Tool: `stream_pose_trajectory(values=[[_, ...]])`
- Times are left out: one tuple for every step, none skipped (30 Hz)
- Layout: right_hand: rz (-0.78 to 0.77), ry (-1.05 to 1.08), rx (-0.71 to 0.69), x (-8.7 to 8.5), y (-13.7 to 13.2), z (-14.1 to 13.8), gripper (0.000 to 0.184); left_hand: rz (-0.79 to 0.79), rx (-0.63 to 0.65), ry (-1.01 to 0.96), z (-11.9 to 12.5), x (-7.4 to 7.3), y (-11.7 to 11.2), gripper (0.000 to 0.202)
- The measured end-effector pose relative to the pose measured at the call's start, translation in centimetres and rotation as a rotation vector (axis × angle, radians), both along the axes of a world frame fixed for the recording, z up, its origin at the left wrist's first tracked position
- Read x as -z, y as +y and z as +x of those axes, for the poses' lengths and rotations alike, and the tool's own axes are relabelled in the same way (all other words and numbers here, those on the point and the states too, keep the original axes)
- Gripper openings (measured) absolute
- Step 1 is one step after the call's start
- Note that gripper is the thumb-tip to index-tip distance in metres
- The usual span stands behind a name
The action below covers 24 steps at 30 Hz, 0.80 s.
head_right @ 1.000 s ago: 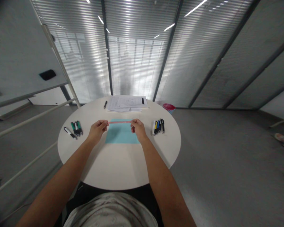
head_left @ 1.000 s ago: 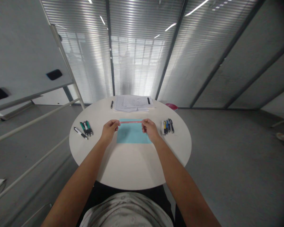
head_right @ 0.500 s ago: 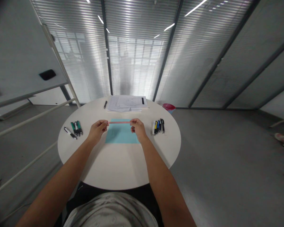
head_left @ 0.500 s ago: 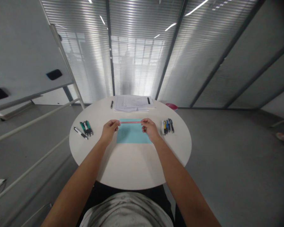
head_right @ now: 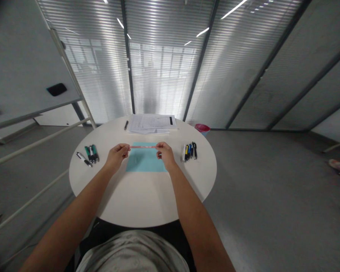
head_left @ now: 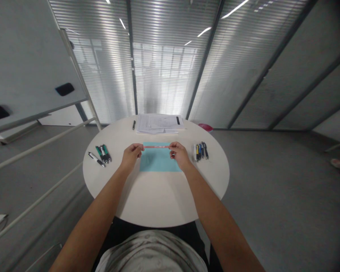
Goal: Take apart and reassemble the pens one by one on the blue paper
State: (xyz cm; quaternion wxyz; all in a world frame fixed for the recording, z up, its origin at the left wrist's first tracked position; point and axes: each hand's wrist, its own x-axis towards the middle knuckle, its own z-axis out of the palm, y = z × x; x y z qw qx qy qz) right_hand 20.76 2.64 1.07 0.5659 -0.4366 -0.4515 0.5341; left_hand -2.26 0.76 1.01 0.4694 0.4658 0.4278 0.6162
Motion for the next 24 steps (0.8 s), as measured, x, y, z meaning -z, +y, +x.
stream_pose_trajectory(values=[[-0.001, 0.000, -0.001, 0.1, 0.1, 0.0, 0.021, 0.000, -0.001, 0.003, 0.0, 0.1, 0.0, 0.024], [0.000, 0.000, -0.002, 0.1, 0.1, 0.0, 0.021, 0.000, -0.001, 0.006, 0.0, 0.1, 0.1, 0.024], [0.003, 0.001, -0.004, 0.2, 0.1, 0.0, 0.020, 0.000, 0.001, 0.008, 0.0, 0.1, 0.1, 0.024], [0.005, 0.003, -0.004, 0.2, 0.2, 0.0, 0.020, -0.001, 0.002, 0.007, 0.0, 0.1, 0.1, 0.025], [0.005, 0.007, -0.004, 0.2, 0.2, 0.0, 0.020, -0.002, 0.004, 0.006, 0.0, 0.1, 0.1, 0.025], [0.005, 0.011, -0.003, 0.3, 0.2, 0.0, 0.020, -0.003, 0.004, 0.005, 0.0, 0.0, 0.0, 0.025], [0.004, 0.014, -0.002, 0.3, 0.2, 0.0, 0.020, -0.003, 0.003, 0.004, 0.0, 0.0, 0.0, 0.026], [0.005, 0.018, -0.002, 0.2, 0.2, 0.0, 0.021, -0.004, 0.004, 0.004, 0.0, 0.0, 0.0, 0.026], [0.007, 0.022, -0.003, 0.2, 0.2, 0.0, 0.021, -0.004, 0.006, 0.006, 0.0, 0.0, 0.0, 0.026], [0.012, 0.026, -0.004, 0.2, 0.2, 0.0, 0.021, -0.005, 0.007, 0.008, 0.0, 0.0, 0.0, 0.026], [0.017, 0.032, -0.007, 0.2, 0.2, 0.0, 0.021, -0.007, 0.008, 0.010, 0.0, 0.0, 0.0, 0.026], [0.021, 0.039, -0.011, 0.2, 0.2, 0.0, 0.021, -0.009, 0.009, 0.011, 0.0, 0.0, 0.0, 0.026], [0.024, 0.045, -0.014, 0.2, 0.1, 0.1, 0.021, -0.012, 0.009, 0.012, 0.0, 0.1, 0.0, 0.025], [0.025, 0.050, -0.018, 0.2, 0.1, 0.1, 0.021, -0.014, 0.010, 0.011, 0.0, 0.2, 0.0, 0.025], [0.025, 0.054, -0.021, 0.1, 0.1, 0.1, 0.021, -0.015, 0.012, 0.010, -0.1, 0.2, 0.0, 0.025], [0.023, 0.057, -0.025, 0.1, 0.0, 0.0, 0.021, -0.014, 0.015, 0.009, -0.1, 0.3, 0.0, 0.025], [0.021, 0.061, -0.032, 0.0, -0.1, 0.0, 0.022, -0.012, 0.017, 0.009, -0.1, 0.3, 0.0, 0.024], [0.020, 0.067, -0.036, -0.1, -0.2, 0.0, 0.023, -0.010, 0.019, 0.009, -0.1, 0.3, 0.0, 0.024], [0.019, 0.078, -0.037, -0.2, -0.2, -0.1, 0.025, -0.009, 0.021, 0.008, -0.1, 0.3, 0.0, 0.024], [0.016, 0.093, -0.030, -0.4, -0.3, -0.1, 0.028, -0.008, 0.023, 0.007, -0.1, 0.3, 0.0, 0.024], [0.010, 0.110, -0.019, -0.5, -0.4, -0.2, 0.033, -0.007, 0.025, 0.006, -0.1, 0.3, 0.0, 0.024], [-0.001, 0.125, -0.010, -0.6, -0.5, -0.3, 0.037, -0.005, 0.028, 0.004, -0.1, 0.3, 0.0, 0.024], [-0.018, 0.138, -0.007, -0.7, -0.6, -0.3, 0.040, -0.003, 0.031, 0.003, -0.1, 0.3, 0.0, 0.024], [-0.040, 0.146, -0.011, -0.8, -0.6, -0.4, 0.040, 0.001, 0.035, 0.001, -0.1, 0.3, 0.0, 0.023]])
